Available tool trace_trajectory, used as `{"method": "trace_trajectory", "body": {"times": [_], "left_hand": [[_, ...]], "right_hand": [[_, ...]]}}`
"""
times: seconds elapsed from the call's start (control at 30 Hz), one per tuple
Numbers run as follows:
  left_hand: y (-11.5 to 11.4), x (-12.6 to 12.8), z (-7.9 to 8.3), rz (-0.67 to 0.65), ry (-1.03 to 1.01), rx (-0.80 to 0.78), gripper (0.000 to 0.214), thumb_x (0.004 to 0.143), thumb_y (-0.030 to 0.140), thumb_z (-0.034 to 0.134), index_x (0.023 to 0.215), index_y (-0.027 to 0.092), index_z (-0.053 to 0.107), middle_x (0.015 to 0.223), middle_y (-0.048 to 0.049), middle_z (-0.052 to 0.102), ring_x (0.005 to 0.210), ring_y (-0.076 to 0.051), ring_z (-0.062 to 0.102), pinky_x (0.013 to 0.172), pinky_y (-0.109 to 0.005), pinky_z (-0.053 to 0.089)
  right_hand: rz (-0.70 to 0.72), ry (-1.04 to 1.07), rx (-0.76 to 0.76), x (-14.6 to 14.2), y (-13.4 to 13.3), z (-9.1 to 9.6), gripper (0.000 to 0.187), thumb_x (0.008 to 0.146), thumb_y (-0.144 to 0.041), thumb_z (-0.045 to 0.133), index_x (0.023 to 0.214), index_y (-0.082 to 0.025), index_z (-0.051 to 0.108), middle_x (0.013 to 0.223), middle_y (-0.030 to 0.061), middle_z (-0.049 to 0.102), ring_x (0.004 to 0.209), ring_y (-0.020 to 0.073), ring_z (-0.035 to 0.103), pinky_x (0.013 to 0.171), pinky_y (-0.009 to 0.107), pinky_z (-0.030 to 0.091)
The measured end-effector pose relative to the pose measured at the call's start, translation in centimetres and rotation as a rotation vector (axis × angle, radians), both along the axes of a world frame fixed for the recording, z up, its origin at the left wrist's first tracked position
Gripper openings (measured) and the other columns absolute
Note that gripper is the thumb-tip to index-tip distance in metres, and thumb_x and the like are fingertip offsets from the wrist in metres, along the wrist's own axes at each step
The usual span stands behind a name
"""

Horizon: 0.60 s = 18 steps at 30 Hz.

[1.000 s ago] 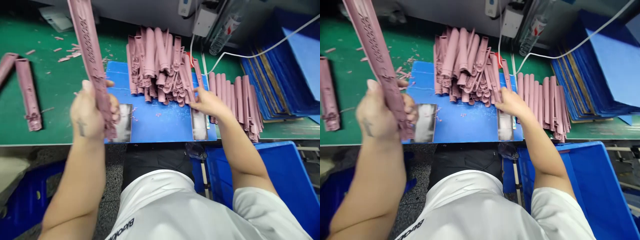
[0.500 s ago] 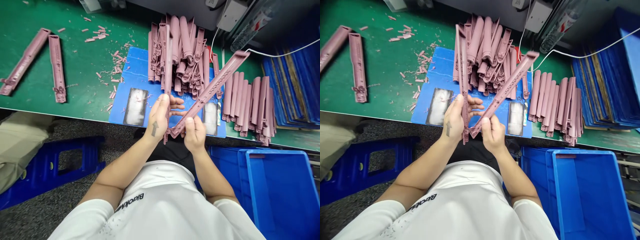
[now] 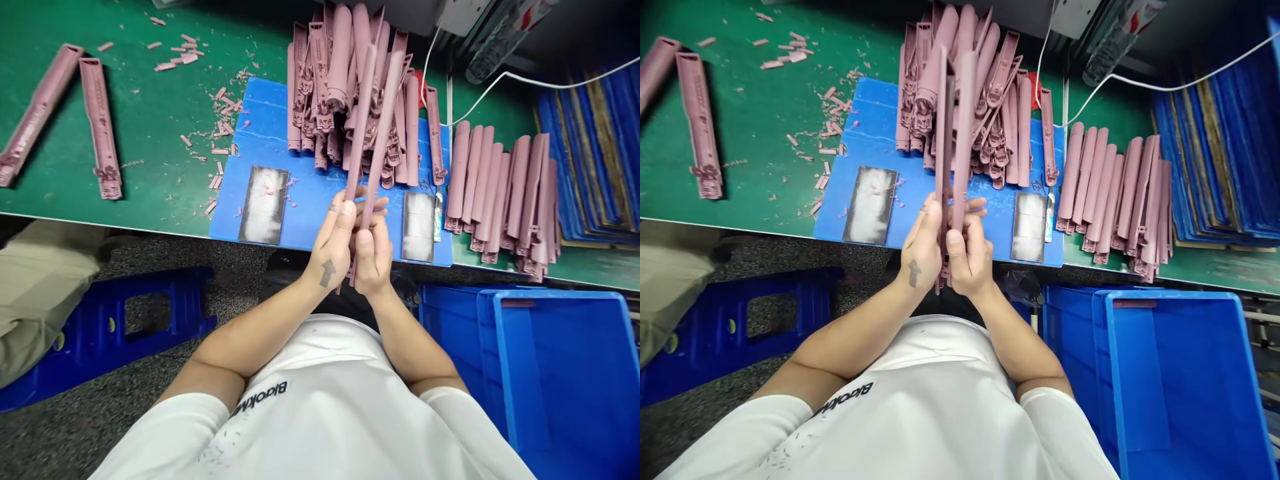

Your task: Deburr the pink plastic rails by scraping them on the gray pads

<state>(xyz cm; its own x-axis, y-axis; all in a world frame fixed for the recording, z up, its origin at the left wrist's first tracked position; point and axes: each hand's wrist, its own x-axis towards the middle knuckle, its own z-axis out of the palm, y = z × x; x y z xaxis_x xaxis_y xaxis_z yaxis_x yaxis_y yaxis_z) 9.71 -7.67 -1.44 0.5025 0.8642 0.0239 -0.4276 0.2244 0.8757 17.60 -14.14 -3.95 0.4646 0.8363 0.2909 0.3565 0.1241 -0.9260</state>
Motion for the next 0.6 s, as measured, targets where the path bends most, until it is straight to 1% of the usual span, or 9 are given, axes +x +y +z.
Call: {"method": "trace_trajectory", "body": {"times": [0.07, 0.13, 0.23, 0.3, 0.37, 0.4, 0.47, 0.5, 0.6], "left_hand": [[-0.4, 0.1, -0.8, -0.006, 0.054, 0.077, 0.075, 0.112, 0.088, 0.057, 0.15, 0.024, 0.067, 0.154, -0.0176, 0.078, 0.15, -0.036, 0.074, 0.132, -0.054, 0.058], [-0.7, -0.1, -1.4, -0.03, 0.117, 0.165, 0.076, 0.115, 0.086, 0.053, 0.154, 0.023, 0.068, 0.16, -0.0185, 0.074, 0.153, -0.036, 0.071, 0.134, -0.054, 0.055], [-0.1, -1.2, -1.1, -0.135, 0.116, 0.317, 0.073, 0.115, 0.079, 0.06, 0.162, 0.024, 0.068, 0.165, -0.018, 0.071, 0.152, -0.036, 0.071, 0.128, -0.051, 0.061], [2.1, -2.5, 0.0, -0.159, 0.122, 0.418, 0.063, 0.111, 0.069, 0.076, 0.158, 0.026, 0.075, 0.152, -0.0146, 0.079, 0.134, -0.033, 0.08, 0.112, -0.047, 0.068], [6.2, -3.6, 1.6, -0.003, 0.18, 0.512, 0.039, 0.107, 0.055, 0.086, 0.131, 0.024, 0.089, 0.118, -0.0087, 0.087, 0.098, -0.026, 0.082, 0.088, -0.04, 0.069], [8.9, -4.0, 2.4, 0.148, 0.236, 0.554, 0.027, 0.108, 0.048, 0.085, 0.112, 0.022, 0.092, 0.098, -0.0054, 0.085, 0.083, -0.022, 0.076, 0.079, -0.037, 0.065], [14.9, -4.0, 3.6, 0.422, 0.307, 0.635, 0.014, 0.101, 0.032, 0.089, 0.099, 0.019, 0.089, 0.086, -0.0009, 0.08, 0.072, -0.018, 0.067, 0.07, -0.034, 0.057], [18.1, -3.6, 3.8, 0.413, 0.46, 0.625, 0.01, 0.103, 0.024, 0.085, 0.109, 0.018, 0.089, 0.095, -0.0004, 0.082, 0.08, -0.018, 0.069, 0.08, -0.033, 0.059], [26.6, -1.1, 2.8, 0.439, 0.924, 0.536, 0.016, 0.097, 0.003, 0.08, 0.096, 0.019, 0.082, 0.081, 0.0026, 0.073, 0.092, -0.02, 0.063, 0.116, -0.038, 0.054]], "right_hand": [[-0.04, -0.002, 0.036, -0.6, 0.0, -0.5, 0.066, 0.117, -0.083, 0.042, 0.142, -0.025, 0.064, 0.113, 0.0129, 0.082, 0.1, 0.0298, 0.081, 0.092, 0.045, 0.069], [-0.026, -0.024, 0.006, -0.4, -0.4, -0.3, 0.064, 0.119, -0.08, 0.041, 0.147, -0.025, 0.059, 0.124, 0.0147, 0.082, 0.105, 0.0299, 0.082, 0.094, 0.045, 0.07], [0.058, -0.058, -0.119, 3.2, -2.1, 1.7, 0.058, 0.12, -0.077, 0.044, 0.141, -0.026, 0.061, 0.107, 0.008, 0.081, 0.083, 0.0243, 0.078, 0.078, 0.039, 0.068], [-0.031, -0.178, -0.226, 7.7, -3.8, 4.3, 0.059, 0.119, -0.08, 0.046, 0.136, -0.026, 0.064, 0.095, 0.0045, 0.076, 0.074, 0.0226, 0.073, 0.071, 0.037, 0.065], [-0.301, -0.446, -0.412, 13.0, -5.5, 7.2, 0.058, 0.118, -0.076, 0.049, 0.134, -0.024, 0.066, 0.095, 0.0069, 0.075, 0.079, 0.0252, 0.074, 0.075, 0.038, 0.064], [-0.455, -0.625, -0.56, 15.5, -6.1, 8.4, 0.056, 0.117, -0.071, 0.054, 0.138, -0.022, 0.067, 0.102, 0.0114, 0.078, 0.089, 0.0295, 0.077, 0.083, 0.041, 0.065], [-0.642, -0.866, -0.868, 19.5, -6.4, 10.0, 0.057, 0.113, -0.058, 0.061, 0.15, -0.015, 0.067, 0.114, 0.0211, 0.079, 0.103, 0.0393, 0.079, 0.094, 0.051, 0.064], [-0.675, -0.939, -1.0, 20.8, -6.3, 10.3, 0.06, 0.112, -0.052, 0.063, 0.158, -0.013, 0.065, 0.12, 0.0251, 0.079, 0.107, 0.0431, 0.08, 0.097, 0.056, 0.063], [-0.653, -1.018, -1.196, 22.4, -5.3, 10.2, 0.065, 0.112, -0.042, 0.058, 0.171, -0.017, 0.061, 0.135, 0.0306, 0.075, 0.109, 0.0462, 0.081, 0.097, 0.059, 0.062]]}}
